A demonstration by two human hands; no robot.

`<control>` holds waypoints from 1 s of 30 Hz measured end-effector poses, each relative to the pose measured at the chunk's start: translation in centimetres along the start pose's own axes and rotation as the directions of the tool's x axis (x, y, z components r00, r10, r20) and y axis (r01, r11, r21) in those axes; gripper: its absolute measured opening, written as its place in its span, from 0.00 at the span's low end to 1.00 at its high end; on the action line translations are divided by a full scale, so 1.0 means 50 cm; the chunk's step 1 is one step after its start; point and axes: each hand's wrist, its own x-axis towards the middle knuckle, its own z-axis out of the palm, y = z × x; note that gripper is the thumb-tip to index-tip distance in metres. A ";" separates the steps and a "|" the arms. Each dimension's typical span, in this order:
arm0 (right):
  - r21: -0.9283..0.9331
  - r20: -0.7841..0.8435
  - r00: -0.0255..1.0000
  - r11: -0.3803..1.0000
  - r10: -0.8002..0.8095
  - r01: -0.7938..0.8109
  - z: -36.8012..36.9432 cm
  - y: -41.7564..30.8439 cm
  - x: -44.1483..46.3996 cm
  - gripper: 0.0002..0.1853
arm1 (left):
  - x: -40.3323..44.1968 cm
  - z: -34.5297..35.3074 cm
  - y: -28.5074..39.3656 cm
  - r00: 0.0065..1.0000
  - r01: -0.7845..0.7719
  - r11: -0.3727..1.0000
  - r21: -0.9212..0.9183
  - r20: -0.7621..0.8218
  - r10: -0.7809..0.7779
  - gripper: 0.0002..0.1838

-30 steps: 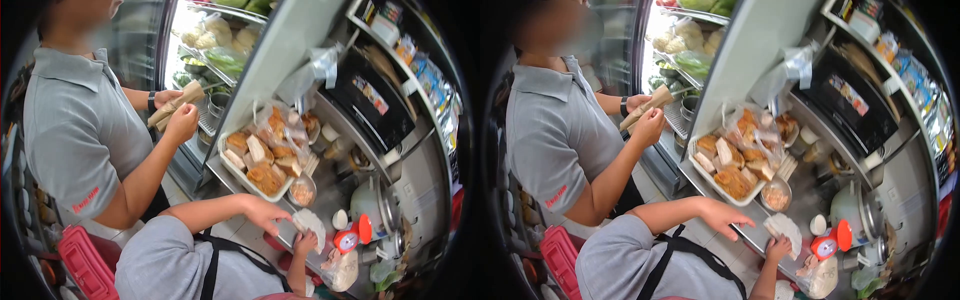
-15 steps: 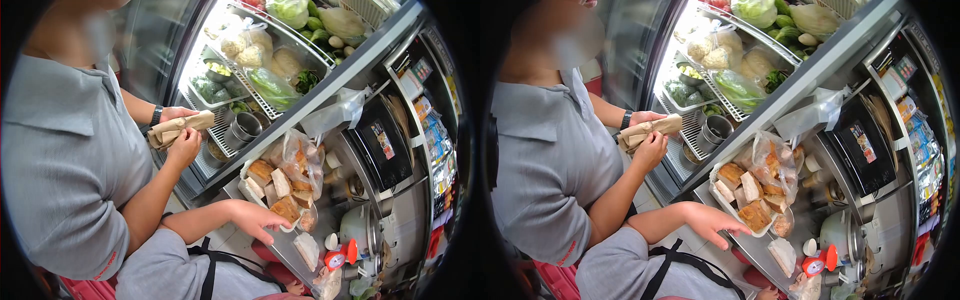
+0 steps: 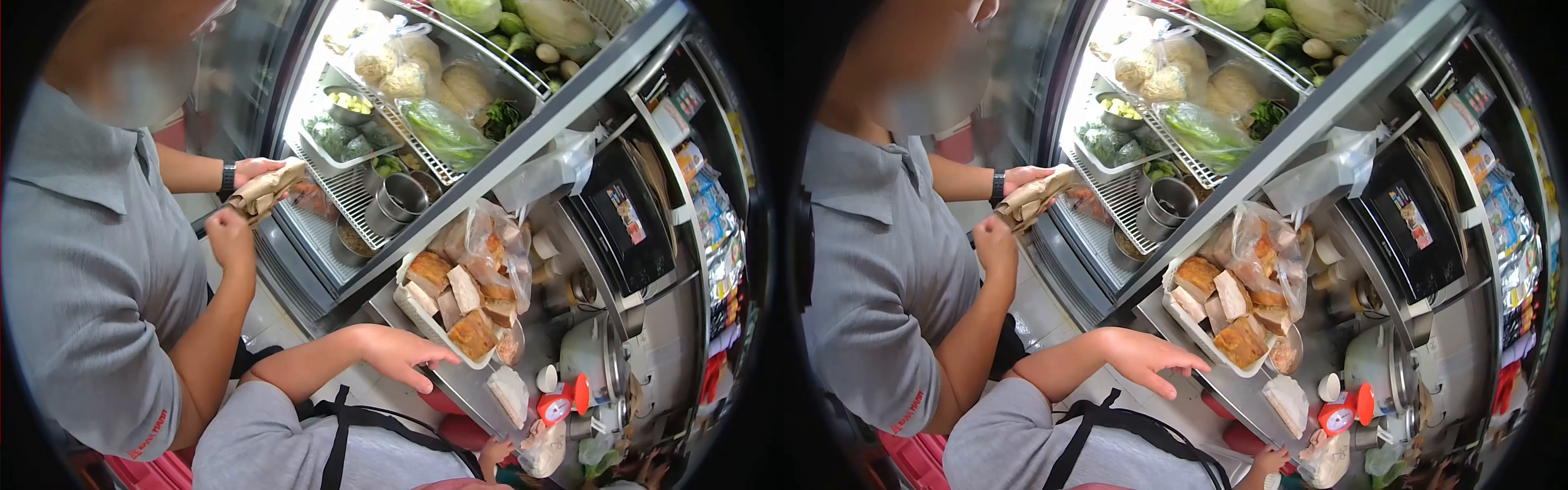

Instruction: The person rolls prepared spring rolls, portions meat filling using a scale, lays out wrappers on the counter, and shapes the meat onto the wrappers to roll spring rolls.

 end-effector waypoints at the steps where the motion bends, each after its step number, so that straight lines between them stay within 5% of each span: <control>1: 0.017 -0.012 1.000 1.000 -0.020 0.020 0.010 -0.005 0.003 0.28 | 0.007 0.007 -0.009 1.000 -0.003 1.000 0.000 0.000 0.003 0.36; 6: 0.117 -0.132 0.981 0.981 -0.142 0.158 0.078 0.002 -0.011 0.28 | 0.038 0.021 -0.009 0.996 0.089 0.995 0.039 -0.001 -0.089 0.36; 11: 0.200 -0.029 0.999 0.979 -0.038 0.043 0.052 0.001 -0.034 0.26 | 0.104 0.049 -0.024 0.991 0.113 0.991 0.074 0.059 -0.117 0.36; 18: 0.327 -0.250 0.968 0.941 -0.002 0.086 0.067 0.086 0.035 0.26 | 0.248 0.109 -0.025 0.986 0.080 0.990 0.113 0.137 -0.096 0.36; 24: 0.484 -0.451 0.883 0.795 -0.132 0.366 0.068 0.143 0.204 0.27 | 0.451 0.212 -0.008 0.970 0.110 0.991 0.078 0.211 -0.124 0.36; 27: 0.526 -0.399 0.884 0.729 -0.245 0.439 0.014 0.111 0.255 0.24 | 0.582 0.298 -0.065 0.969 0.134 0.984 -0.119 0.222 -0.105 0.35; 30: 0.570 -0.309 0.841 0.621 -0.445 0.538 0.004 0.080 0.281 0.17 | 0.700 0.381 -0.141 0.995 0.104 0.991 0.081 0.005 -0.104 0.32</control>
